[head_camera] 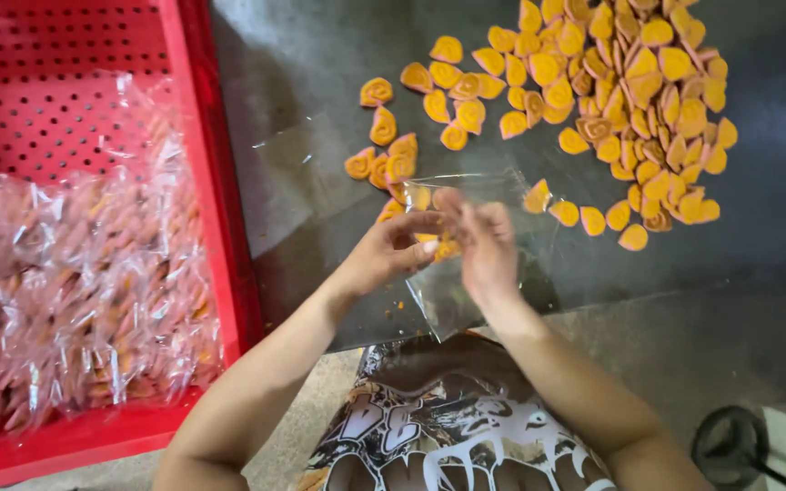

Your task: The person packs orange and pink snacks into plastic bags by hand and places the filled bags into a red crate.

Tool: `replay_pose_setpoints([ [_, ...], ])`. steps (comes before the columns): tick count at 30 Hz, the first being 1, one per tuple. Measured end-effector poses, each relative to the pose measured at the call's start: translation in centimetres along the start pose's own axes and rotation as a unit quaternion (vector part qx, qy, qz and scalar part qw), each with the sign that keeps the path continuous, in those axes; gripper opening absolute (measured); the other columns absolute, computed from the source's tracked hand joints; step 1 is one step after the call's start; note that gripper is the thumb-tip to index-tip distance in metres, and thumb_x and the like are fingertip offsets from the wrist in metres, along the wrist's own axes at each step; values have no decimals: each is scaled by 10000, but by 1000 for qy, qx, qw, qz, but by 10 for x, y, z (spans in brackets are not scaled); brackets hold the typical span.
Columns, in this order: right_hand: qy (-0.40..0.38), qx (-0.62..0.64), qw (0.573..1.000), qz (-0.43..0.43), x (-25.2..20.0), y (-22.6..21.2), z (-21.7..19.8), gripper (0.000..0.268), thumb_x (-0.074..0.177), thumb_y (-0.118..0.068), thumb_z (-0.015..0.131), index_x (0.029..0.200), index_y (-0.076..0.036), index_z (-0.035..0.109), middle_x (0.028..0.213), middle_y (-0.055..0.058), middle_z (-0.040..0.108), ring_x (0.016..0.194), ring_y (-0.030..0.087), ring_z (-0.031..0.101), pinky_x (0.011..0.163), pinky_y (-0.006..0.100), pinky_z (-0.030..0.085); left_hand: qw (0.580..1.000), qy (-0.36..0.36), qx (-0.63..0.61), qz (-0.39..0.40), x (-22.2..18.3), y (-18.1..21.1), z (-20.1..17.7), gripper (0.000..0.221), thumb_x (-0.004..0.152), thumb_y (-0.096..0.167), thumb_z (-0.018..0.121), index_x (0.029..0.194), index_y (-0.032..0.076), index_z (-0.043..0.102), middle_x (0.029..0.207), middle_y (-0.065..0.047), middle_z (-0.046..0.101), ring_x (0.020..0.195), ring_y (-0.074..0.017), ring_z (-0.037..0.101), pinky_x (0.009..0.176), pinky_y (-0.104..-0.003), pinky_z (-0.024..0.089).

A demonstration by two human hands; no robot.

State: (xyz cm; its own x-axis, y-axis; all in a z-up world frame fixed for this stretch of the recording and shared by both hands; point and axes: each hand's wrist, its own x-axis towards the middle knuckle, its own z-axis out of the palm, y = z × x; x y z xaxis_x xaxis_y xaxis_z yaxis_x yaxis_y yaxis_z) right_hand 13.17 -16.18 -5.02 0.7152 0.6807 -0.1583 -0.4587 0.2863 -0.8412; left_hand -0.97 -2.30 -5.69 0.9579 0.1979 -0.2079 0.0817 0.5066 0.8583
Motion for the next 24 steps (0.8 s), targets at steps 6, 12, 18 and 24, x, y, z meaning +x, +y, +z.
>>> replay_pose_setpoints([
  [6,136,-139,979,58,13,9,-6,162,1089,-235,647,1188,-137,564,1039,37,581,854,128,547,716,304,435,911,308,261,80,7,9,-18,330,1032,323,673,899,28,740,694,-75,704,629,-143,649,627,-358,530],
  [12,-130,-455,880,-46,22,-32,7,267,984,-189,717,1202,-90,600,1038,1,647,898,79,590,806,275,517,889,138,430,66,3,37,-18,195,826,276,726,816,82,734,764,-151,705,685,-353,697,628,-430,547],
  [18,-155,-433,884,84,44,-17,12,311,969,-258,729,777,-54,595,724,-1,677,658,44,597,572,242,481,765,269,585,19,-2,51,-28,251,949,335,747,820,121,765,747,-138,700,708,-366,684,649,-493,528],
  [24,-167,-384,897,141,56,-6,22,351,980,-287,724,745,-59,601,667,-15,610,612,31,552,547,216,455,900,212,366,103,-2,67,-23,373,738,350,842,912,59,686,760,-114,692,670,-305,689,592,-447,533],
])
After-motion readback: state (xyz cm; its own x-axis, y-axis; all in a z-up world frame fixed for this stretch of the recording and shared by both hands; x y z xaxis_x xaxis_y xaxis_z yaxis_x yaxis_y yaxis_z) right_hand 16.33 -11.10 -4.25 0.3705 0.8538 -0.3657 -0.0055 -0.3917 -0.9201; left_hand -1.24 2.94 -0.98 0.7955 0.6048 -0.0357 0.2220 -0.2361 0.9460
